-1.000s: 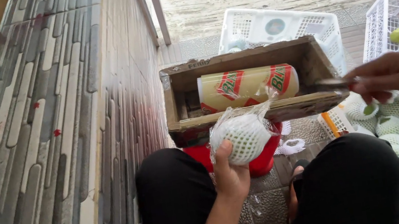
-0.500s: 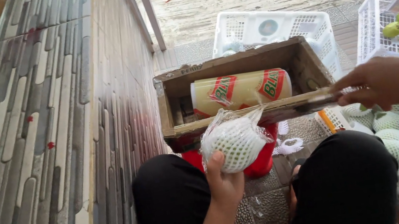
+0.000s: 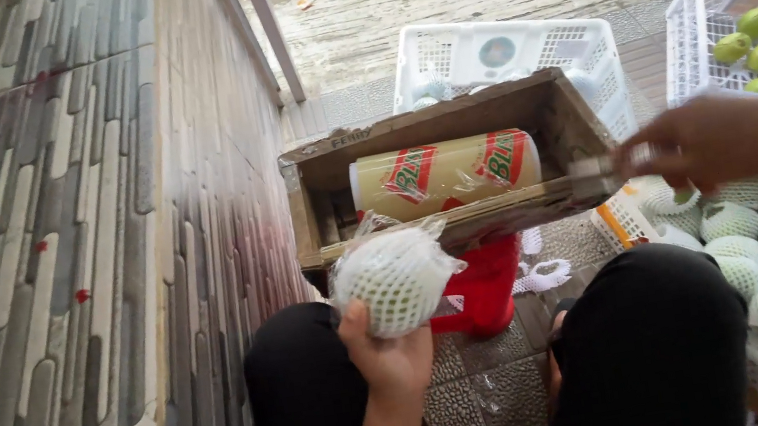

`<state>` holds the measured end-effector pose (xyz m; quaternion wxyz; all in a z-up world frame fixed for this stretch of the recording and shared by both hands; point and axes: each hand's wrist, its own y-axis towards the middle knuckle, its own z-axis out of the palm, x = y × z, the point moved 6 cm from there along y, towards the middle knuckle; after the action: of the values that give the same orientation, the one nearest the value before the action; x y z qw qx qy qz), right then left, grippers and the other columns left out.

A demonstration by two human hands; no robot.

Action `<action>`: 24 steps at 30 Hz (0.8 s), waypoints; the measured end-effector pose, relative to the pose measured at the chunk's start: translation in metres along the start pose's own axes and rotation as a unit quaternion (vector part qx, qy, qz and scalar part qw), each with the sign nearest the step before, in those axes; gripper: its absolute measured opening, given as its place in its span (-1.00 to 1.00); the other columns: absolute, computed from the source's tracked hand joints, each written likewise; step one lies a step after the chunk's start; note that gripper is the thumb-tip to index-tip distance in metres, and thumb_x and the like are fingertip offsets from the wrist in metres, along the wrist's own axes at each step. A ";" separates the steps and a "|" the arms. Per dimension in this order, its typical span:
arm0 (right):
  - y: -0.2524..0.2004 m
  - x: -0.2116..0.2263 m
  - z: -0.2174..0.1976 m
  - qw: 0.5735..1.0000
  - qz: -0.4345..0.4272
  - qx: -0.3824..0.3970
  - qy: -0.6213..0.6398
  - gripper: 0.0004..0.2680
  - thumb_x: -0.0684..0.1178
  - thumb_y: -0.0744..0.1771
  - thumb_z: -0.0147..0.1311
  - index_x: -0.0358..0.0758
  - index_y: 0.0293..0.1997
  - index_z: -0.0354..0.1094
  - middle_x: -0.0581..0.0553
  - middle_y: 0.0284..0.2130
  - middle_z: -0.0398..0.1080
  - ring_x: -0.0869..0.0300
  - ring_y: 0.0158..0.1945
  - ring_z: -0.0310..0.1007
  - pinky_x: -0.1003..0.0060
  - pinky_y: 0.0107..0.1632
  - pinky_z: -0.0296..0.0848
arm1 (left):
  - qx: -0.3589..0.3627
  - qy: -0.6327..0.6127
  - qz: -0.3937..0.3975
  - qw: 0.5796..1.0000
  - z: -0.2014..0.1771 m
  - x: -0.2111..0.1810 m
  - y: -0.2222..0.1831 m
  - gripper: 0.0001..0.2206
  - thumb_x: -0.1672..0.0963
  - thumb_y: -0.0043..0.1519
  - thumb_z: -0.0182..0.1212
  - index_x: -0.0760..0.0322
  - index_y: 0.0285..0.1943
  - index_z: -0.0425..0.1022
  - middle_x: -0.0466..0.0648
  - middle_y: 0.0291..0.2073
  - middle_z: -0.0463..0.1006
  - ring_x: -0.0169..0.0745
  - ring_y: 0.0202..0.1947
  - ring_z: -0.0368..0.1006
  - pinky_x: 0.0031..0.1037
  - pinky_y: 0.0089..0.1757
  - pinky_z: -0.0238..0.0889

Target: The person wraps individual green fruits in white foam nets and then encases them in clear plastic wrap. They use scissors to cut the plastic and place the wrapped fruits into a white crate.

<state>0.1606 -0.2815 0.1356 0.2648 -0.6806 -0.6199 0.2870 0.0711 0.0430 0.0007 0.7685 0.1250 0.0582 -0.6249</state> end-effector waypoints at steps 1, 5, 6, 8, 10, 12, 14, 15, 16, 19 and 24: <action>0.005 -0.002 -0.017 0.995 -0.009 -0.099 0.001 -0.72 0.18 0.42 -0.10 0.27 0.26 0.43 -0.08 -0.39 0.58 0.16 -0.40 0.50 0.32 -0.21 0.52 | -0.002 0.004 -0.019 1.000 0.000 0.003 -0.001 -0.37 0.01 0.20 0.23 0.26 0.46 0.19 0.24 0.27 0.39 0.26 0.26 0.33 0.02 0.05 0.37; 0.090 0.000 -0.028 0.971 -0.017 -0.228 0.072 -0.77 0.07 0.43 -0.05 -0.15 -0.01 0.55 -0.18 -0.42 0.52 0.11 -0.46 0.35 0.23 -0.28 0.38 | -0.020 0.011 -0.064 0.998 0.005 0.017 -0.004 -0.34 0.02 0.13 0.33 0.26 0.43 0.24 0.22 0.19 0.47 0.23 0.20 0.39 -0.03 0.06 0.42; 0.097 0.010 -0.025 0.970 -0.018 -0.233 0.074 -0.77 0.07 0.43 -0.05 -0.15 -0.01 0.55 -0.18 -0.42 0.52 0.11 -0.46 0.35 0.23 -0.28 0.38 | -0.015 0.011 -0.063 0.998 0.007 0.017 -0.005 -0.34 0.02 0.13 0.33 0.26 0.43 0.24 0.22 0.19 0.47 0.23 0.20 0.39 -0.03 0.06 0.42; 0.112 0.037 -0.018 0.966 -0.006 -0.256 -0.030 -0.80 -0.01 0.40 -0.07 -0.24 -0.09 0.49 -0.26 -0.20 0.57 -0.08 -0.16 0.60 0.04 -0.17 0.55 | -0.010 0.065 -0.091 0.994 0.008 0.017 -0.009 -0.32 -0.01 0.12 0.34 0.27 0.43 0.23 0.20 0.23 0.45 0.27 0.28 0.35 -0.01 0.09 0.40; 0.119 0.039 -0.014 0.963 -0.008 -0.265 -0.049 -0.79 0.03 0.38 -0.03 -0.20 -0.06 0.51 -0.29 -0.12 0.56 -0.13 -0.05 0.58 0.00 -0.09 0.55 | -0.010 0.088 -0.087 0.992 0.004 0.014 -0.009 -0.32 0.00 0.14 0.35 0.29 0.43 0.23 0.19 0.25 0.44 0.24 0.30 0.34 -0.01 0.14 0.36; 0.097 0.048 -0.006 0.959 -0.007 -0.274 -0.067 -0.78 0.06 0.36 0.00 -0.16 -0.03 0.52 -0.33 -0.05 0.55 -0.19 0.05 0.55 -0.05 -0.01 0.54 | -0.010 0.109 -0.087 0.990 0.006 0.011 -0.008 -0.31 0.00 0.15 0.36 0.31 0.44 0.23 0.17 0.27 0.44 0.21 0.32 0.34 0.00 0.19 0.31; 0.029 0.068 -0.007 0.896 -0.165 -0.399 0.104 -0.74 0.16 0.41 0.01 -0.27 -0.20 0.28 -0.37 -0.27 0.37 -0.16 -0.16 0.40 -0.06 -0.16 0.36 | 0.008 0.149 -0.039 0.988 0.022 0.004 -0.005 -0.28 0.10 0.08 0.39 0.14 0.42 0.07 0.21 0.18 0.37 0.22 0.21 0.38 -0.06 0.01 0.48; 0.018 0.081 0.022 0.896 -0.166 -0.399 0.104 -0.74 0.16 0.41 0.01 -0.27 -0.20 0.28 -0.37 -0.27 0.37 -0.16 -0.16 0.40 -0.06 -0.16 0.36 | 0.008 0.149 -0.039 0.988 0.023 0.005 -0.006 -0.28 0.10 0.08 0.39 0.14 0.42 0.07 0.21 0.18 0.37 0.22 0.21 0.38 -0.06 0.01 0.48; 0.011 0.090 0.055 0.871 -0.218 -0.313 0.309 -0.79 0.04 0.32 0.01 -0.21 -0.03 0.32 -0.24 -0.15 0.47 0.00 -0.26 0.40 0.08 -0.18 0.42 | 0.008 0.187 -0.021 0.982 0.025 0.003 -0.006 -0.25 0.09 0.04 0.40 0.18 0.40 0.06 0.22 0.18 0.35 0.22 0.19 0.38 -0.05 0.02 0.47; -0.032 0.141 0.120 0.711 -0.356 -0.069 0.603 -0.44 0.20 0.21 0.16 -0.19 0.31 0.12 -0.18 0.12 0.44 0.07 -0.09 0.47 0.12 -0.08 0.57 | 0.026 0.251 0.016 0.968 0.038 0.006 -0.014 -0.28 0.07 0.02 0.44 0.21 0.34 0.12 0.21 0.16 0.36 0.16 0.14 0.41 -0.13 -0.02 0.47; -0.033 0.155 0.156 0.465 -0.397 0.006 0.791 -0.38 0.21 0.26 0.27 -0.44 0.34 0.13 -0.32 0.02 0.48 -0.03 -0.01 0.55 0.09 -0.13 0.58 | 0.145 0.421 0.042 0.894 0.080 0.001 -0.028 -0.36 0.07 0.06 0.42 0.20 0.31 0.22 0.26 0.41 0.23 0.17 0.43 0.20 -0.13 0.26 0.22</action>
<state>0.0358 -0.1239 0.0406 0.7315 -0.2961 -0.3475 -0.5064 0.0382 0.0154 0.0741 0.6710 0.4887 0.2797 -0.4824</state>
